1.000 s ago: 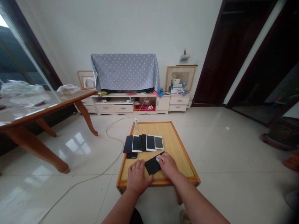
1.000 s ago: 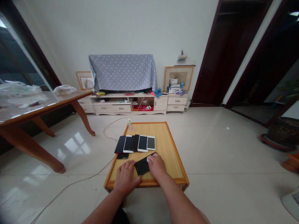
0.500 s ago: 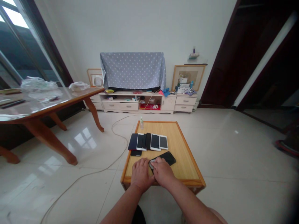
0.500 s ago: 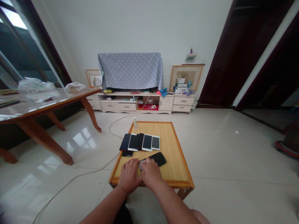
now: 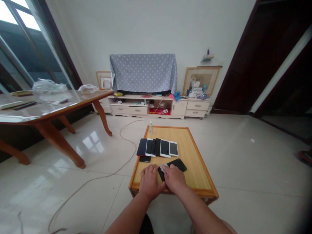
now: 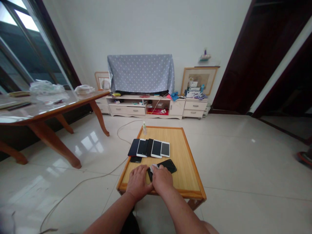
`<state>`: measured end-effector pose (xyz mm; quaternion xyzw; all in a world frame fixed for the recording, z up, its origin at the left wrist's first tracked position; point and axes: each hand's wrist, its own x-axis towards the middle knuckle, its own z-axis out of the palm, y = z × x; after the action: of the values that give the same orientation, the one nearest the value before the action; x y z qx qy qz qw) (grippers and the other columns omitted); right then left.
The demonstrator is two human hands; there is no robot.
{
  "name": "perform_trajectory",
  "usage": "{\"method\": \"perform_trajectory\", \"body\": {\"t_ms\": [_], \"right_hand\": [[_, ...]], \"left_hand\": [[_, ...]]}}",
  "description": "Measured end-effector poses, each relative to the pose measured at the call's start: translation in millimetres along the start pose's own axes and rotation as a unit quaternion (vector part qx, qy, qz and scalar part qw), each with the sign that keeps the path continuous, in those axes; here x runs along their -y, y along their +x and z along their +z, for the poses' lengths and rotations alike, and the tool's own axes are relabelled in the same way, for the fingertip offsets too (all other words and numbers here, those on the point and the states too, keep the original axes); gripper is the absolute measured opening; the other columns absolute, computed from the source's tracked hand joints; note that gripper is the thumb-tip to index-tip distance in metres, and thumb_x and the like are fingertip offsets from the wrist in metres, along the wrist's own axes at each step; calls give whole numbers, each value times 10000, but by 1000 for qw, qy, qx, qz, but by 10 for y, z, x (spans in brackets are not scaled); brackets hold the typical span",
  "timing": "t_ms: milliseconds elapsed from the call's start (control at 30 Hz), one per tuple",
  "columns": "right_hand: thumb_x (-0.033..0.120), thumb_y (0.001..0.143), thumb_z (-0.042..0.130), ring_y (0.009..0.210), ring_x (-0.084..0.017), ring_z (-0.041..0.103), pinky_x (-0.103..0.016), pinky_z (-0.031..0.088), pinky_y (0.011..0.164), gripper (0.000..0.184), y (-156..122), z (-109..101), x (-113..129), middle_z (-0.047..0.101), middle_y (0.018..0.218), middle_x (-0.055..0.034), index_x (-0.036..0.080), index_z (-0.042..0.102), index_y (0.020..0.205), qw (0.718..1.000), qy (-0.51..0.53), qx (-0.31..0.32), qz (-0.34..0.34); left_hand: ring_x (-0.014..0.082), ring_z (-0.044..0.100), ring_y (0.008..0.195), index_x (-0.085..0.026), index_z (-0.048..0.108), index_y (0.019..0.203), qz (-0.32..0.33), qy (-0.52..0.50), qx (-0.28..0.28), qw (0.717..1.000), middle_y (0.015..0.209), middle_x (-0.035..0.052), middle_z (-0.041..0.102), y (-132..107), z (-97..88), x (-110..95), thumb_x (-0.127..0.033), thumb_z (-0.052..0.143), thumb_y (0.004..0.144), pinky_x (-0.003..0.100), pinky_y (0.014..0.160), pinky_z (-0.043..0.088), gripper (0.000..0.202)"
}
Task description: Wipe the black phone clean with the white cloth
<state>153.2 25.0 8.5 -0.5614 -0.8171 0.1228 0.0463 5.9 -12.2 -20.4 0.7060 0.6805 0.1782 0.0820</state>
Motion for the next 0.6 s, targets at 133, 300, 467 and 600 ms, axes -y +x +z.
{"method": "perform_trajectory", "body": {"t_ms": [133, 300, 467, 600], "right_hand": [[354, 1008, 382, 900, -237, 693, -318, 438, 751, 416, -49, 22, 61, 742, 1000, -54, 406, 567, 1377, 1000, 7, 19, -8], [422, 1035, 311, 970, -251, 708, -339, 460, 778, 440, 23, -11, -135, 758, 1081, -55, 408, 519, 1422, 999, 10, 25, 37], [402, 1053, 219, 1020, -283, 701, -380, 473, 771, 510, 148, -144, -559, 736, 1150, -123, 307, 438, 1503, 992, 9, 21, 127], [411, 1043, 285, 1029, -272, 700, -370, 468, 785, 476, 77, -117, -480, 735, 1169, -98, 350, 462, 1481, 993, 23, 28, 113]], "left_hand": [[290, 424, 1378, -194, 538, 1339, 3, 4, -4, 1000, 1424, 113, 567, -7, 8, 3, -495, 563, 819, 444, 1163, 237, 601], [300, 430, 1368, -210, 549, 1325, 3, 9, -8, 1000, 1416, 112, 567, 8, 11, -14, -514, 584, 794, 439, 1159, 244, 613], [309, 419, 1370, -209, 537, 1340, -2, 13, 1, 1000, 1430, 105, 550, 18, -20, -35, -491, 637, 729, 428, 1158, 246, 680], [299, 413, 1375, -214, 533, 1346, -3, 17, 6, 1000, 1436, 96, 545, 23, -26, -47, -485, 638, 726, 421, 1164, 239, 685]]}}
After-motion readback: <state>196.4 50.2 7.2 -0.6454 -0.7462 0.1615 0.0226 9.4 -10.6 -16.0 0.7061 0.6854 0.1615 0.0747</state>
